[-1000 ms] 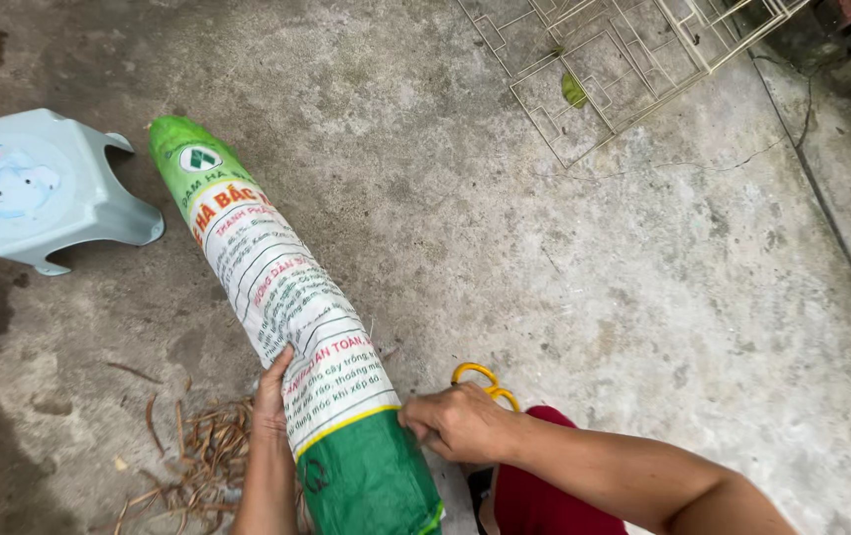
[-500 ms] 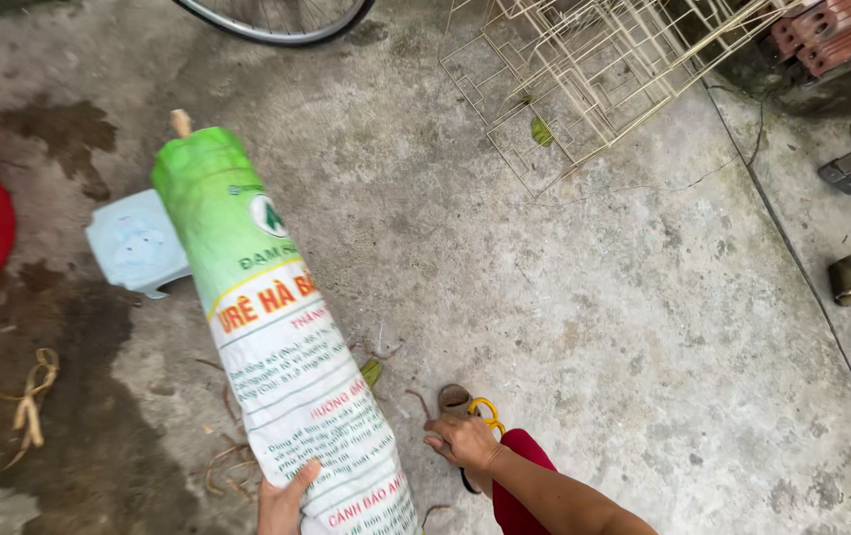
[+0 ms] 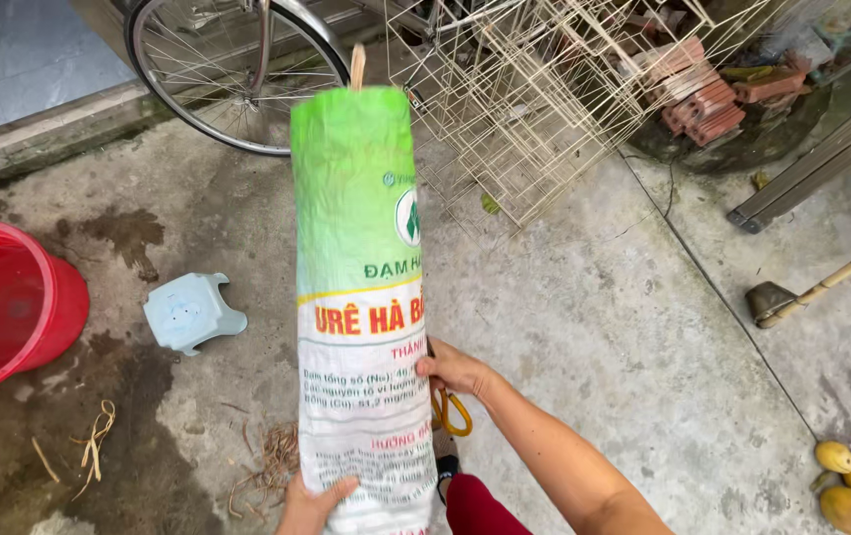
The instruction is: The person carries a bundle of dried palm leaves outside, unrolls a fertilizer bag and lays the leaves on the concrete ground, then sits and uses yellow-handled scissors to trim off the dark root ends and damaged strips from the leaves, placing trimmed leaves in a pile and discards in another.
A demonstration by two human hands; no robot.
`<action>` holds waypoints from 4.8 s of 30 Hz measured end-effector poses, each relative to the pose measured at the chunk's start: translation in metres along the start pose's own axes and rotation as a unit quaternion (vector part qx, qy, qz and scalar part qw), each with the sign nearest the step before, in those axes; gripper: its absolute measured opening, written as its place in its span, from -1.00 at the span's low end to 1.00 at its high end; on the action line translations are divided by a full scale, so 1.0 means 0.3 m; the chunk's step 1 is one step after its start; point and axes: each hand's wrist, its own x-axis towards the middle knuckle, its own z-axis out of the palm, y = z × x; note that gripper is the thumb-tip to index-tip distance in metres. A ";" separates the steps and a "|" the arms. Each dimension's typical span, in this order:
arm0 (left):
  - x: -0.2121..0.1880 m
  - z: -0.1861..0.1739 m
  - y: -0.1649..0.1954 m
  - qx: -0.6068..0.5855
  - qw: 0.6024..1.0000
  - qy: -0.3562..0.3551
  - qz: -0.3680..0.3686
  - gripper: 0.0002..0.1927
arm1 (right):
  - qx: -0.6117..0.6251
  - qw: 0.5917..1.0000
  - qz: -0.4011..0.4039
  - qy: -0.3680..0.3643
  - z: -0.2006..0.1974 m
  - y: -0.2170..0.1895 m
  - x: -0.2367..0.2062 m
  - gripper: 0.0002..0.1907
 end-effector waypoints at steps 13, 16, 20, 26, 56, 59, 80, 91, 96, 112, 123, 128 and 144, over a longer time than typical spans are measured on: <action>0.250 0.029 0.978 -0.011 0.975 -0.080 0.207 0.27 | -0.149 0.980 -0.121 -0.051 0.005 -0.489 0.133 -0.10; 0.385 -0.021 1.118 -0.068 0.969 -0.140 0.191 0.14 | -0.110 0.988 -0.090 -0.059 0.025 -0.571 0.210 -0.13; 0.510 -0.046 1.263 -0.072 0.975 -0.099 0.186 -0.01 | -0.082 0.993 -0.086 -0.024 0.024 -0.701 0.331 -0.08; 0.708 -0.060 1.472 -0.103 0.969 -0.072 0.214 -0.14 | -0.092 0.979 -0.173 0.052 -0.007 -0.868 0.471 -0.02; 1.651 0.624 2.302 -0.286 0.906 -0.121 0.288 -0.12 | 0.107 0.834 -0.120 0.528 -0.969 -0.914 -0.003 -0.67; 1.762 0.767 2.220 -0.338 0.919 -0.118 0.162 -0.14 | 0.094 0.788 -0.114 0.598 -0.983 -0.920 -0.126 -0.71; 2.484 1.476 1.974 -0.254 0.958 -0.124 -0.043 -0.26 | 0.208 0.523 -0.074 0.823 -0.984 -0.974 -0.055 -0.71; 2.582 1.515 1.998 -0.334 0.917 -0.188 -0.107 -0.34 | 0.116 0.509 -0.100 0.847 -1.159 -1.080 -0.070 -0.77; 2.641 1.502 1.987 -0.248 0.910 -0.273 -0.189 -0.16 | 0.088 0.455 -0.059 0.884 -1.130 -1.098 -0.026 -0.47; 2.692 1.326 2.016 0.009 0.965 -0.223 -0.141 0.22 | 0.525 0.452 -0.271 0.668 -0.345 -0.652 0.214 -0.49; 2.625 1.263 1.996 0.089 0.972 -0.160 0.144 0.08 | 0.626 0.293 -0.346 0.635 -0.028 -0.404 0.620 -0.65; 2.373 1.149 1.829 0.123 0.886 -0.325 0.308 -0.11 | 0.648 0.254 -0.324 0.640 0.181 -0.336 0.756 -0.66; 1.122 0.654 0.984 0.523 0.033 -0.846 -0.099 -0.38 | 0.573 0.093 -0.412 0.702 0.717 -0.263 1.142 -0.61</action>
